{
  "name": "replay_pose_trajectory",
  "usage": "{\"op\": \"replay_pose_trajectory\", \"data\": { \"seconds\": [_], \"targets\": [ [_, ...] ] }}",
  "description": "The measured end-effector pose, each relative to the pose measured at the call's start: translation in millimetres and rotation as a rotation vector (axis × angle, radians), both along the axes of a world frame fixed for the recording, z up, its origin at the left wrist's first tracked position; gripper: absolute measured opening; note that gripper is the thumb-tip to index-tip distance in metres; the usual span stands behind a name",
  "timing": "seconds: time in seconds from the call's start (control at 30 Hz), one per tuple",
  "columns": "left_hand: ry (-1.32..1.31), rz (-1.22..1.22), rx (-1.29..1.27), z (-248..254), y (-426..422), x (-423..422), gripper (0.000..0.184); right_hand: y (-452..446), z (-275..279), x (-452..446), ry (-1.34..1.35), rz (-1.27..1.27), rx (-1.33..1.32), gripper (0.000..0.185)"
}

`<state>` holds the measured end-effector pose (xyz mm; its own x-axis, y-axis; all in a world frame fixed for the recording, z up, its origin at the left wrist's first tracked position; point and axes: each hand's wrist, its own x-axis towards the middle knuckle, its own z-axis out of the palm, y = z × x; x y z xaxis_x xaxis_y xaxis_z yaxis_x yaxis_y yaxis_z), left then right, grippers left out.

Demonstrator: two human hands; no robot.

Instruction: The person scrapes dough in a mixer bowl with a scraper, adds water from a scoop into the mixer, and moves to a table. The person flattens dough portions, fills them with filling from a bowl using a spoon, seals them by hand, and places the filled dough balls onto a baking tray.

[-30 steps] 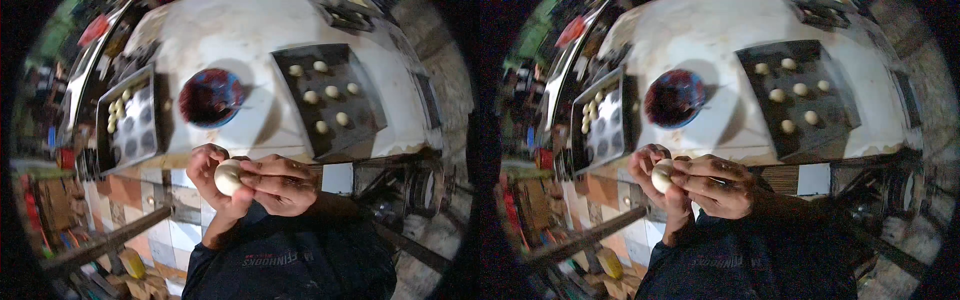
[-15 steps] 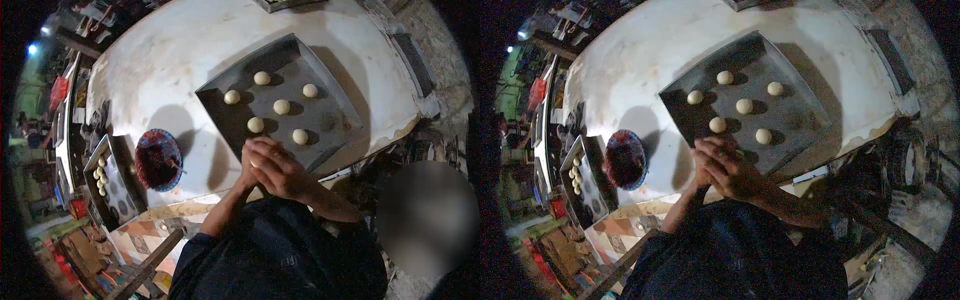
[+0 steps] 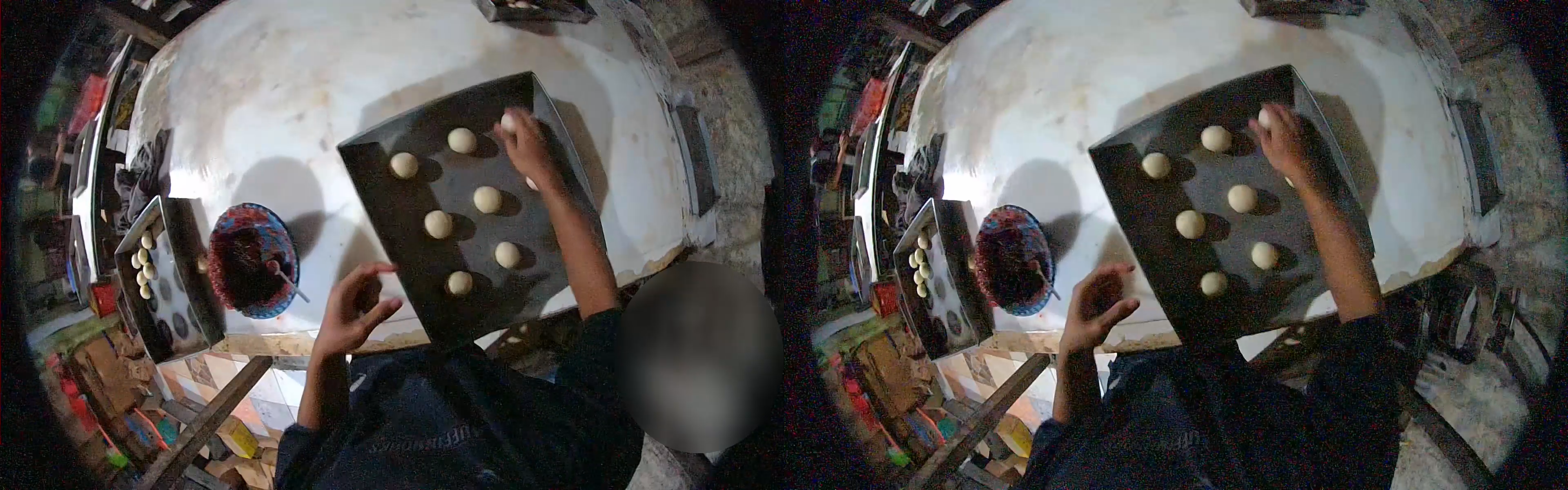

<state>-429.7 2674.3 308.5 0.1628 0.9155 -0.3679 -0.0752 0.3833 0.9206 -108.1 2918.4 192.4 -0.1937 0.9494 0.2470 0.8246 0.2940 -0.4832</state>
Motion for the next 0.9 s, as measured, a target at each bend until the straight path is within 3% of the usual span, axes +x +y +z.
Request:
{"op": "replay_pose_trajectory", "data": {
  "seconds": [0.03,0.13,0.23,0.27,0.3,0.37,0.43,0.53,0.6,0.67,0.7,0.73,0.77,0.83,0.87,0.9],
  "targets": [
    [0.054,0.057,-0.034,8.3,-11.0,-12.8,0.04,5.3,-11.4,-1.6,-0.324,0.043,-0.031,0.051],
    [0.015,0.35,0.172,21.3,-49.7,-48.1,0.029,1.4,-29.4,-1.0,-0.253,0.078,-0.121,0.057],
    [-0.039,0.56,0.241,21.4,-82.1,-91.0,0.024,5.1,-7.2,-1.7,-0.431,0.109,-0.219,0.055],
    [0.046,0.641,0.258,23.1,-88.5,-109.0,0.022,-0.9,19.5,-14.3,-0.375,0.097,-0.2,0.057],
    [0.165,0.675,0.291,29.4,-91.3,-134.9,0.019,-4.5,19.5,-19.7,-0.492,0.13,0.192,0.058],
    [0.363,0.801,0.407,29.0,-87.0,-202.1,0.016,-24.7,70.7,-50.9,-0.401,0.116,0.4,0.049],
    [0.569,0.857,0.423,-7.3,-78.1,-301.4,0.018,-61.3,87.0,-67.8,-0.074,0.009,0.339,0.045],
    [0.989,0.744,0.304,-45.3,-27.4,-422.2,0.026,-114.2,98.6,-99.8,-0.133,-0.013,0.323,0.037],
    [0.929,0.966,0.226,-101.7,4.0,-500.7,0.031,-145.3,116.9,-130.8,-0.193,0.041,0.276,0.03],
    [0.322,1.235,-0.079,-103.0,14.5,-543.5,0.035,-170.2,129.8,-147.0,-0.244,0.039,0.309,0.024],
    [-0.218,1.293,-0.096,-135.8,14.1,-583.5,0.026,-178.5,128.2,-149.7,-0.242,0.022,0.345,0.022],
    [-0.014,1.321,-0.167,-107.9,22.8,-562.2,0.034,-182.2,126.8,-150.2,-0.24,0.027,0.371,0.022],
    [-0.029,1.331,-0.148,-118.1,36.1,-571.0,0.034,-183.1,124.8,-149.7,-0.138,0.014,0.32,0.02],
    [0.348,1.533,-0.163,-155.1,56.7,-591.0,0.063,-178.4,130.4,-174.3,0.03,-0.009,0.298,0.018],
    [0.75,1.304,-0.41,-125.0,52.4,-581.2,0.056,-174.2,137.1,-197.5,0.026,0.0,0.305,0.018],
    [0.877,1.235,-0.345,-125.9,47.9,-585.5,0.058,-170.9,145.5,-219.0,-0.006,0.052,0.309,0.016]
  ]
}}
